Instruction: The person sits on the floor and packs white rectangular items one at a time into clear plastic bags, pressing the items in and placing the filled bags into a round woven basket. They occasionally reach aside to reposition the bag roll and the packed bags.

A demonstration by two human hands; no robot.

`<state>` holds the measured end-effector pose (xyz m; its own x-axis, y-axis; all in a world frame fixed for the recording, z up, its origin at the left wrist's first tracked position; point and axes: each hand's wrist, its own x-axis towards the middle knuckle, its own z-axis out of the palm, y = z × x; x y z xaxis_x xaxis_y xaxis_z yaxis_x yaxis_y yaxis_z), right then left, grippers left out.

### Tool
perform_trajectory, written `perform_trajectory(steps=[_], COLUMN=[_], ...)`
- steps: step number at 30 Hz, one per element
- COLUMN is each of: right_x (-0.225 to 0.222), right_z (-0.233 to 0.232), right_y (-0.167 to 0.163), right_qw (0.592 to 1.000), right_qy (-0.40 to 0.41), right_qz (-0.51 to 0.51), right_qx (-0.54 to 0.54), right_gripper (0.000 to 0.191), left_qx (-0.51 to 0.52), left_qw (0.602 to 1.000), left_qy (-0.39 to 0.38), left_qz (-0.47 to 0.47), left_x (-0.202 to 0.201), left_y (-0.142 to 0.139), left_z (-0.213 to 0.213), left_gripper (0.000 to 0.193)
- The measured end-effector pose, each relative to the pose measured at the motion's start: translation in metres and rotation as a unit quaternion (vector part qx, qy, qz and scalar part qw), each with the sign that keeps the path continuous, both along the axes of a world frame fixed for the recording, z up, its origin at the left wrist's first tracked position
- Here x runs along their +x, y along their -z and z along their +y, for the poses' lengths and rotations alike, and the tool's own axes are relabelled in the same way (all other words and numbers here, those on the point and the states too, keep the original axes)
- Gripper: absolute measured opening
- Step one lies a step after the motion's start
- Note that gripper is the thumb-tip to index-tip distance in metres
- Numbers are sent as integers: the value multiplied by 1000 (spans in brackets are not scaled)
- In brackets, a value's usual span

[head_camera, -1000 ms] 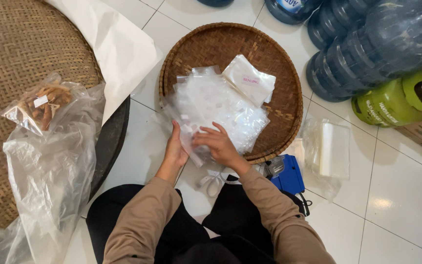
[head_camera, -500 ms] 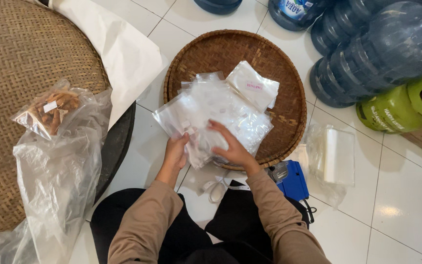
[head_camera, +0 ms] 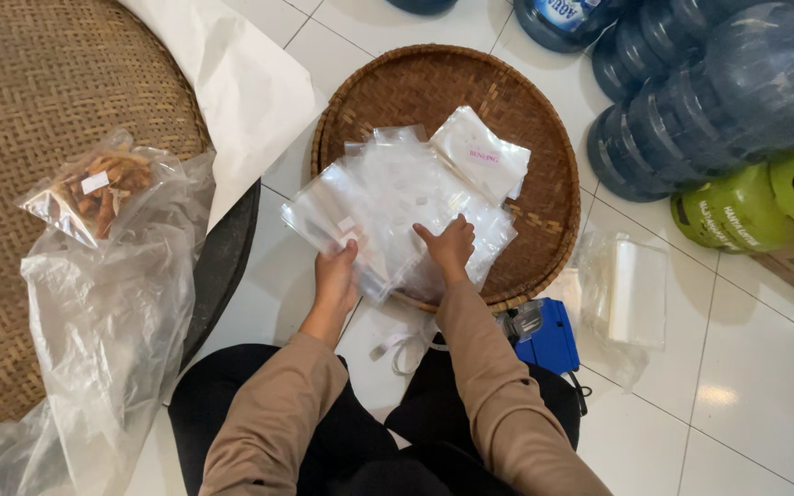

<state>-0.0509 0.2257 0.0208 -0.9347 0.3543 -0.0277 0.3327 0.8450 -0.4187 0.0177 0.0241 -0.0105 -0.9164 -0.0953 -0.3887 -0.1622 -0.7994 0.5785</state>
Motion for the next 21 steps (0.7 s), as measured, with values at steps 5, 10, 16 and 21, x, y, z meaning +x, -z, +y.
perform_trajectory(steps=[5, 10, 16, 21], right_x=[-2, 4, 47, 66], right_z=[5, 47, 69, 15], right_y=[17, 23, -6, -41], right_qw=[986, 977, 746, 742], right_qy=[71, 40, 52, -95], right_qz=[52, 126, 102, -37], right_qx=[-140, -169, -656, -662], right_gripper=[68, 44, 49, 60], left_qx=[-14, -4, 5, 33], left_qw=[999, 999, 998, 999], left_qy=[5, -14, 39, 39], left_qz=[-43, -39, -48, -15], left_x=[2, 0, 1, 5], left_y=[3, 7, 12, 3], left_z=[-3, -2, 4, 10], left_gripper=[37, 37, 36, 38])
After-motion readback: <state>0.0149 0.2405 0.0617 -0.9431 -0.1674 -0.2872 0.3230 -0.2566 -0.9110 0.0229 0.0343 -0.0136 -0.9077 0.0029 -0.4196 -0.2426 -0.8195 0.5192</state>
